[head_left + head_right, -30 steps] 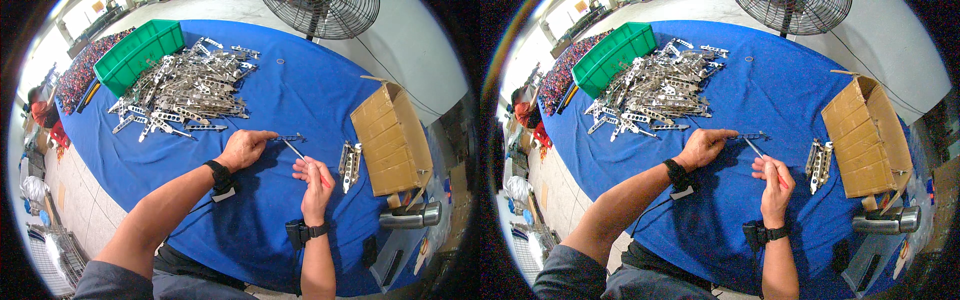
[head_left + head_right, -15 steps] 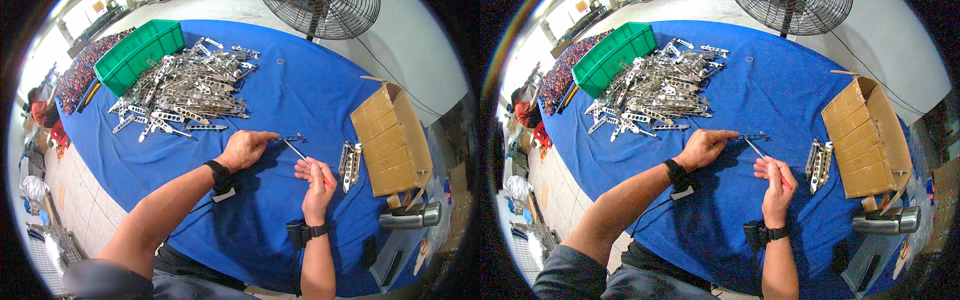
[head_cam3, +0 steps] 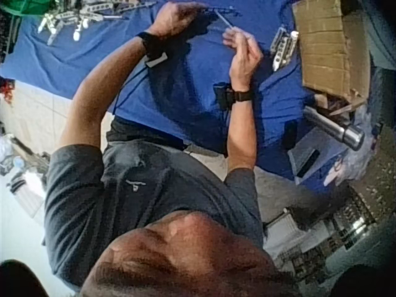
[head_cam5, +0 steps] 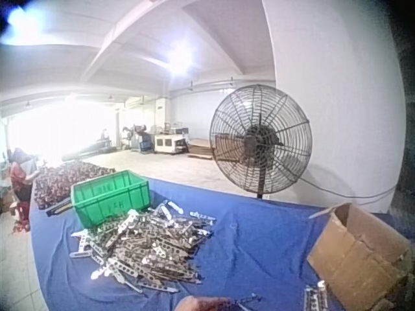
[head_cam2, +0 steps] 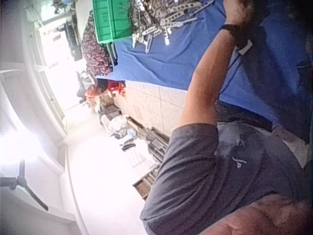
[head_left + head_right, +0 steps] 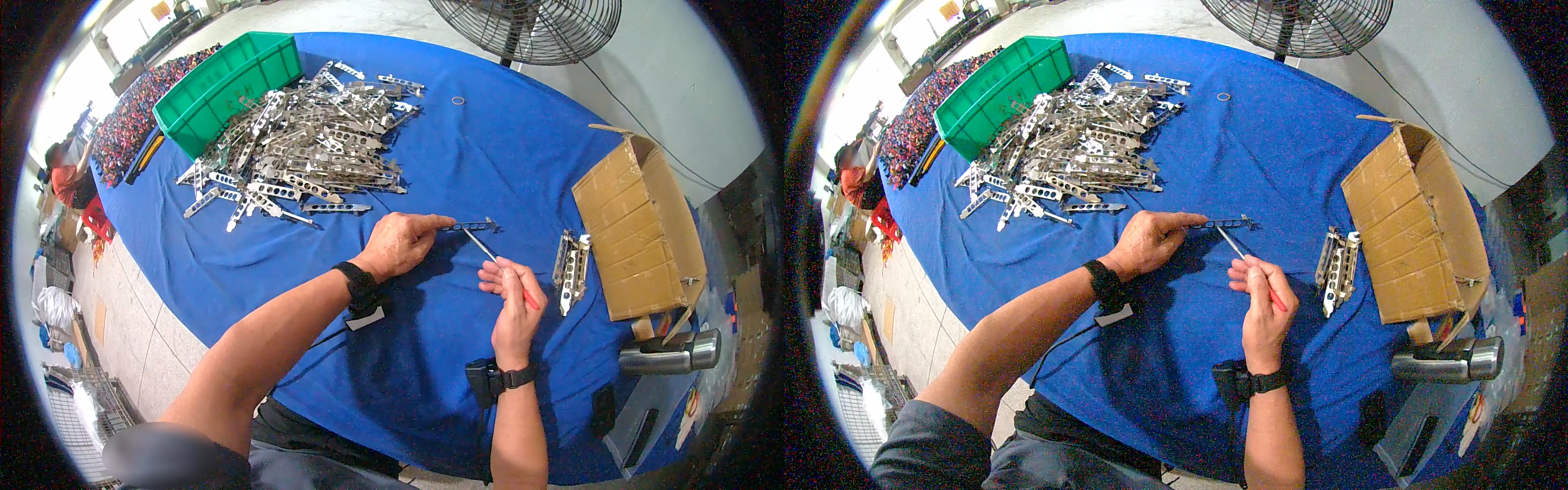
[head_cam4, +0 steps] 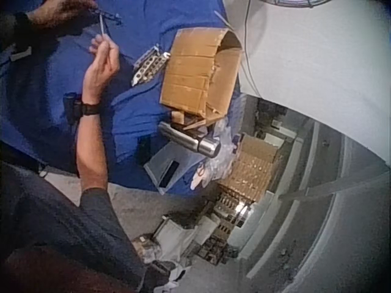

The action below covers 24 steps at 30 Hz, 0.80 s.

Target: The person is assembling small metal components using a pointed tool on a blue table surface.

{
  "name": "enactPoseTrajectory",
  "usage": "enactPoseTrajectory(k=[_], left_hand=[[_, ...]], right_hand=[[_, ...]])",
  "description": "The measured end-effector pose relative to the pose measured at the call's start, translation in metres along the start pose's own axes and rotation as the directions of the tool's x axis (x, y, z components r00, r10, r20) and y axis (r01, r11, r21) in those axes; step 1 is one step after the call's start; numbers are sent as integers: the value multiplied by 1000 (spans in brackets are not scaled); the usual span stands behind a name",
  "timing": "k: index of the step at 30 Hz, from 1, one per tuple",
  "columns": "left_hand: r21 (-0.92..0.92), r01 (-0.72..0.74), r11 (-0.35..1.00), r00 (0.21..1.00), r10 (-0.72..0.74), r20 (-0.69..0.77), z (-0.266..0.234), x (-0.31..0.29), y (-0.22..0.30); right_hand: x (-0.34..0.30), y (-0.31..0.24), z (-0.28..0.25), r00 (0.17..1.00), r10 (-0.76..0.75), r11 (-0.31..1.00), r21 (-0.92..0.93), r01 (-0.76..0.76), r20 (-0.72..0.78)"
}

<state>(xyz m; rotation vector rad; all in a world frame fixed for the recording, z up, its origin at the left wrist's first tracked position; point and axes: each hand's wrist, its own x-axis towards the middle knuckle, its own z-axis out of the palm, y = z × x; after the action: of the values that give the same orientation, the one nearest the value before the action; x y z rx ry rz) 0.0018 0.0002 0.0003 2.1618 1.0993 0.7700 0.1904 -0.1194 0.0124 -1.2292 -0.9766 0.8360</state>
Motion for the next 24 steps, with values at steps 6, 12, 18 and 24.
enactPoseTrajectory(k=[6, 12, 18, 24], left_hand=[[6, 0, 1000, 1000, 0, -5, -1, 0, 1], [23, 5, 1000, 1000, -5, 4, -1, 0, 1], [21, -8, 1000, 1000, 8, -3, -1, 0, 2], [-2, 52, 999, 998, -52, 21, -1, -1, 3]], right_hand=[[1, 0, 2, 1000, 0, 1000, 20, 1, -27], [0, -2, 4, 1000, 9, 999, 51, -9, -7], [-2, 0, 1, 1000, 1, 999, 38, 0, -30], [-1, -3, 8, 1000, 7, 997, 76, -6, -11]])
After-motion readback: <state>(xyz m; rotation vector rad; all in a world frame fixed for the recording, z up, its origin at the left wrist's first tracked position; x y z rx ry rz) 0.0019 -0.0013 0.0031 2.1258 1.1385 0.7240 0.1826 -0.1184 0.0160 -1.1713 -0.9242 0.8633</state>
